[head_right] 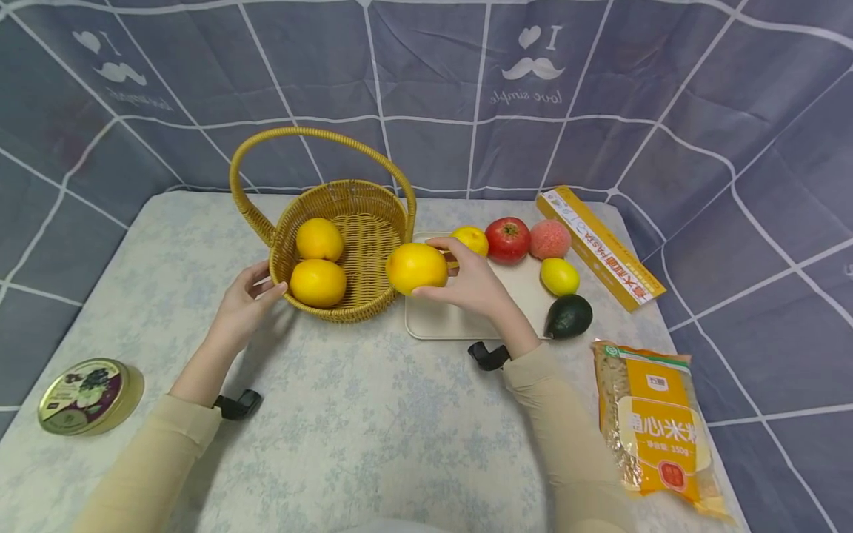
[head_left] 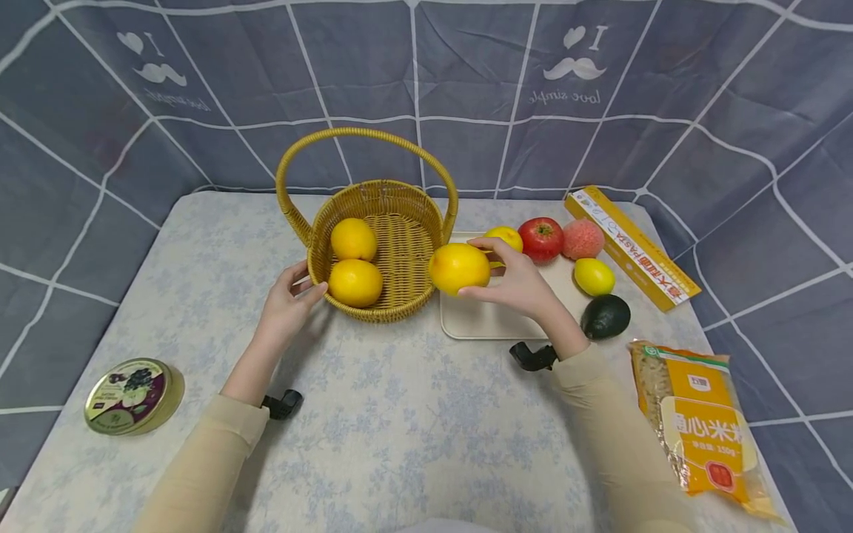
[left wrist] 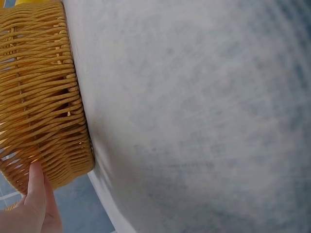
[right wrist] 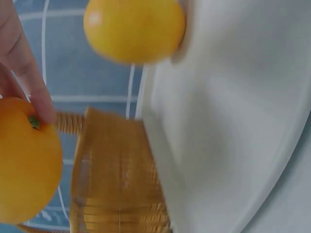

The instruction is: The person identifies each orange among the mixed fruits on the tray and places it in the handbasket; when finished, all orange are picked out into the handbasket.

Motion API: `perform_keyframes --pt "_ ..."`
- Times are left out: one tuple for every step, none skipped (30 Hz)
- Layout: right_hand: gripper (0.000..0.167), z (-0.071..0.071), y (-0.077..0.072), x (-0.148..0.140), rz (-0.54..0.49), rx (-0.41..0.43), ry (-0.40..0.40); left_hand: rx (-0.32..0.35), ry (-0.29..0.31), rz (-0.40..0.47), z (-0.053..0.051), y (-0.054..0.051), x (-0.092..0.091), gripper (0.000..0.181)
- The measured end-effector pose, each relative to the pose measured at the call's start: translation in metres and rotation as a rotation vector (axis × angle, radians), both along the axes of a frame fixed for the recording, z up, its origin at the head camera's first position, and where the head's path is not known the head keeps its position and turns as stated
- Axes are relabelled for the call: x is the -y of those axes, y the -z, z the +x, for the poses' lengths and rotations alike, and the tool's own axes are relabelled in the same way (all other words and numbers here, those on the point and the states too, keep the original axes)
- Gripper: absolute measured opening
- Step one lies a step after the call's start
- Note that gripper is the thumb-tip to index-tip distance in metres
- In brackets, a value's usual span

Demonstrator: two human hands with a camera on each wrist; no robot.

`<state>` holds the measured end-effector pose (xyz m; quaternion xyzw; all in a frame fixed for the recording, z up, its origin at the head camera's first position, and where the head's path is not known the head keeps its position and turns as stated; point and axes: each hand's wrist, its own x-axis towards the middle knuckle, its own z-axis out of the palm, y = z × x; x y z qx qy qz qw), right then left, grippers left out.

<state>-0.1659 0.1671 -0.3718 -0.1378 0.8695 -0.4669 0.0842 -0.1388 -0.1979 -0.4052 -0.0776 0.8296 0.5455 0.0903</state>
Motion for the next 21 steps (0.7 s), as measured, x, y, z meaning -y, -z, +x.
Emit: perform_keyframes --pt "0.077 -0.001 0.0 0.006 -0.018 0.002 -0.008 0.001 0.0 -0.004 0.0 0.0 0.0 0.069" --pt "0.076 -0.003 0.0 0.012 -0.038 0.005 -0.012 0.001 0.0 -0.005 0.0 0.0 0.0 0.07" --pt "0.076 -0.004 0.0 0.018 -0.055 0.005 -0.014 0.0 0.001 -0.005 0.0 -0.001 0.001 0.07" --pt "0.075 -0.005 -0.001 0.024 -0.07 0.008 -0.017 0.0 0.002 -0.006 0.0 -0.001 0.001 0.07" --pt "0.075 -0.007 -0.001 0.029 -0.077 0.009 -0.017 0.0 0.003 -0.005 0.001 -0.001 0.001 0.07" --pt "0.075 -0.008 -0.001 0.035 -0.085 0.014 -0.016 0.001 0.003 -0.006 0.001 -0.001 0.001 0.069" --pt "0.075 -0.009 -0.001 0.04 -0.089 0.02 -0.013 0.002 0.003 -0.006 0.001 -0.001 0.001 0.069" --pt "0.075 -0.011 -0.001 0.044 -0.09 0.025 -0.009 0.004 0.002 -0.006 0.001 -0.001 0.001 0.069" --pt "0.075 -0.012 0.0 0.049 -0.092 0.026 -0.004 0.006 0.0 -0.006 0.002 -0.001 0.001 0.069" --pt "0.075 -0.014 0.0 0.053 -0.092 0.03 0.001 0.007 0.0 -0.006 0.002 -0.001 0.001 0.069" --pt "0.075 -0.015 0.001 0.057 -0.09 0.031 0.008 0.008 -0.002 -0.008 0.002 -0.001 0.001 0.069" --pt "0.075 -0.017 0.002 0.06 -0.093 0.034 0.014 0.007 -0.002 -0.009 0.002 -0.001 0.001 0.069" --pt "0.075 -0.018 0.003 0.064 -0.095 0.038 0.022 0.006 -0.002 -0.008 0.002 -0.001 0.002 0.07" --pt "0.076 -0.019 0.003 0.067 -0.098 0.042 0.028 0.006 -0.001 -0.008 0.002 -0.001 0.001 0.07" --pt "0.076 -0.02 0.004 0.07 -0.101 0.045 0.032 0.005 -0.001 -0.007 0.002 -0.001 0.001 0.07" --pt "0.076 -0.021 0.005 0.073 -0.109 0.052 0.034 0.004 0.0 -0.006 0.002 -0.001 0.001 0.07" --pt "0.076 -0.022 0.006 0.075 -0.118 0.058 0.035 0.004 0.001 -0.006 0.002 -0.001 0.001 0.07" --pt "0.077 -0.023 0.006 0.078 -0.124 0.062 0.035 0.005 0.001 -0.005 0.002 -0.001 0.001 0.07" --pt "0.078 -0.024 0.007 0.081 -0.129 0.062 0.034 0.006 0.001 -0.006 0.002 -0.001 0.001 0.07" --pt "0.079 -0.025 0.008 0.083 -0.13 0.061 0.034 0.007 -0.001 -0.008 0.002 -0.001 0.0 0.07" --pt "0.08 -0.026 0.009 0.085 -0.13 0.058 0.033 0.008 -0.002 -0.008 0.002 -0.001 0.0 0.07"
